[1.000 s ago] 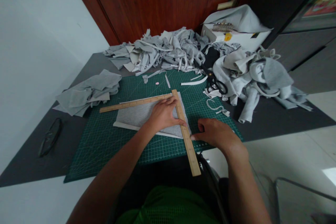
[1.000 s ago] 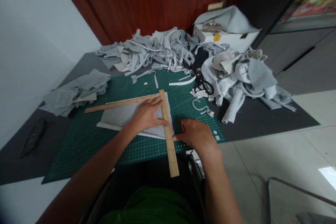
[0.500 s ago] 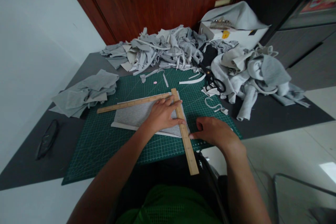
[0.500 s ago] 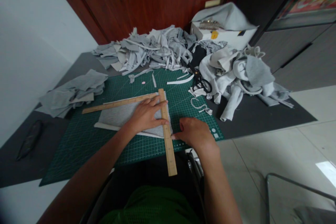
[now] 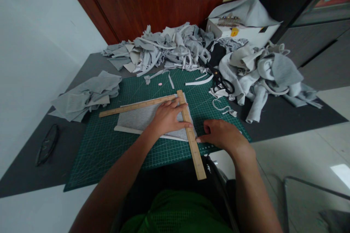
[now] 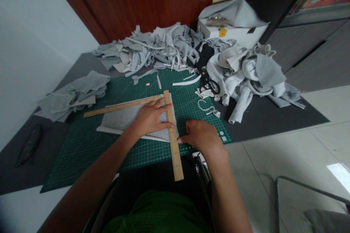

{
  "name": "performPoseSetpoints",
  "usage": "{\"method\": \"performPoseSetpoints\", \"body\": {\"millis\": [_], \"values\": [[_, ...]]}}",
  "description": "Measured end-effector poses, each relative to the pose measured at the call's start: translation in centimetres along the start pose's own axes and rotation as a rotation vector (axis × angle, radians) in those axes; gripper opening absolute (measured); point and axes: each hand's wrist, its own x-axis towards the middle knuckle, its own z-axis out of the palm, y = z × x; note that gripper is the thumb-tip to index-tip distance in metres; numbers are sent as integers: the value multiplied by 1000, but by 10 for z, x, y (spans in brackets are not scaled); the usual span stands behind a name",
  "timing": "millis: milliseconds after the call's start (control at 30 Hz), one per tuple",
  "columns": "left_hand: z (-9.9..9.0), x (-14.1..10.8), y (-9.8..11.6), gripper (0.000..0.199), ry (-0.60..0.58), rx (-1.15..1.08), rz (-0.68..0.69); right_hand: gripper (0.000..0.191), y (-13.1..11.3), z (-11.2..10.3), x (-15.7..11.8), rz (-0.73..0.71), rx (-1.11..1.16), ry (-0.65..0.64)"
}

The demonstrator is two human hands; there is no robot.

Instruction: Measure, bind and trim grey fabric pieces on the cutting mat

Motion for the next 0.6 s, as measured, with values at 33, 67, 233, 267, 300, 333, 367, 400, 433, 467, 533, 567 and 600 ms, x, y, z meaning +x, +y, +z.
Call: {"method": "performPoseSetpoints", "body": {"millis": [33, 67, 233, 267, 300, 333, 367, 400, 433, 467, 533, 567, 600], "values": [[0, 0, 0, 92, 3, -3, 0, 31, 0, 0, 0, 2, -3, 2], [0, 0, 0, 92, 5, -7, 1, 31, -1, -1, -1, 4, -5, 1], [0, 1, -1, 94, 0, -31, 10, 33, -1, -1, -1, 20, -10, -4], [0, 1, -1, 94, -1, -31, 7, 33, -1, -1, -1, 23, -10, -1], [-1, 1, -1, 94, -3, -29, 3, 33, -1, 0, 0, 25, -9, 4], [-1, 1, -1, 94, -7, -25, 1, 33, 0, 0, 0, 25, -7, 5], [-2, 1, -1, 94, -11, -22, 1, 33, 0, 0, 0, 26, -4, 4], [-2, 1, -1, 94, -15, -19, 1, 33, 0, 1, 1, 28, 0, 1], [-2, 1, 0, 94, -19, -17, 2, 33, 1, 1, 1, 32, 2, -3], [-3, 1, 0, 94, -22, -16, 2, 33, 1, 1, 1, 36, 2, -7], [-3, 1, 0, 93, -25, -15, -4, 33, 1, 0, 1, 39, -2, -13], [-3, 1, 0, 92, -26, -13, -7, 33, 1, 0, 0, 36, -7, -13], [-3, 1, -1, 92, -28, -13, -6, 33, 1, 0, -1, 28, -14, -15]]}}
